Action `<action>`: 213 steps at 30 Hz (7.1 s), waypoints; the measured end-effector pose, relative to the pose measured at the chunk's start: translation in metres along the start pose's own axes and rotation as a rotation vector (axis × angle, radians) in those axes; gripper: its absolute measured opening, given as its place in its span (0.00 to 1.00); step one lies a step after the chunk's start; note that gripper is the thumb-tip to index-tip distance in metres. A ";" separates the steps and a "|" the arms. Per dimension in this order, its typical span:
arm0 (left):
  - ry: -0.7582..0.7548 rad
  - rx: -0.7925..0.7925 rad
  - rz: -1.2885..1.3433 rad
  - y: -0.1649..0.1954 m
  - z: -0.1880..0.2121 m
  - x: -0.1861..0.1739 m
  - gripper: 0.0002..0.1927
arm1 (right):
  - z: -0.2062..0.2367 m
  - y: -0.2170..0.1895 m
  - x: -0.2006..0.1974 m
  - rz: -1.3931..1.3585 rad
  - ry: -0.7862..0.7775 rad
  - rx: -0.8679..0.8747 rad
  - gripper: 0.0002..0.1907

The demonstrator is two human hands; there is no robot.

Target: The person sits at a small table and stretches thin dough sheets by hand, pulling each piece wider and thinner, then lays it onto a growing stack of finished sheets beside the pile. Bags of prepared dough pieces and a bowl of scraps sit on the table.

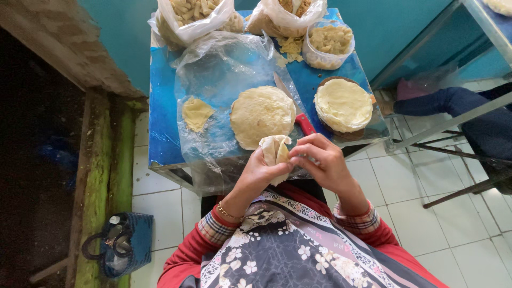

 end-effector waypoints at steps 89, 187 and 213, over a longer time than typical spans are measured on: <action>-0.041 0.204 -0.383 0.017 0.009 -0.003 0.35 | 0.018 0.002 0.021 -0.063 0.288 0.172 0.06; -0.069 0.452 -0.916 0.063 0.030 0.015 0.33 | 0.009 -0.003 0.012 -0.129 -0.044 0.096 0.16; -0.154 0.620 -0.959 0.054 0.029 0.011 0.40 | 0.022 0.012 0.019 -0.356 -0.056 0.318 0.03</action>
Point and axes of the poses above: each hand's wrist, its own z-axis away from the middle knuckle, its own x-axis out of the palm, y = z × x, the point moved 3 cm from there along -z, towards the middle knuckle, and after that the axes turned 3 degrees about z, right-handed, at the moved point
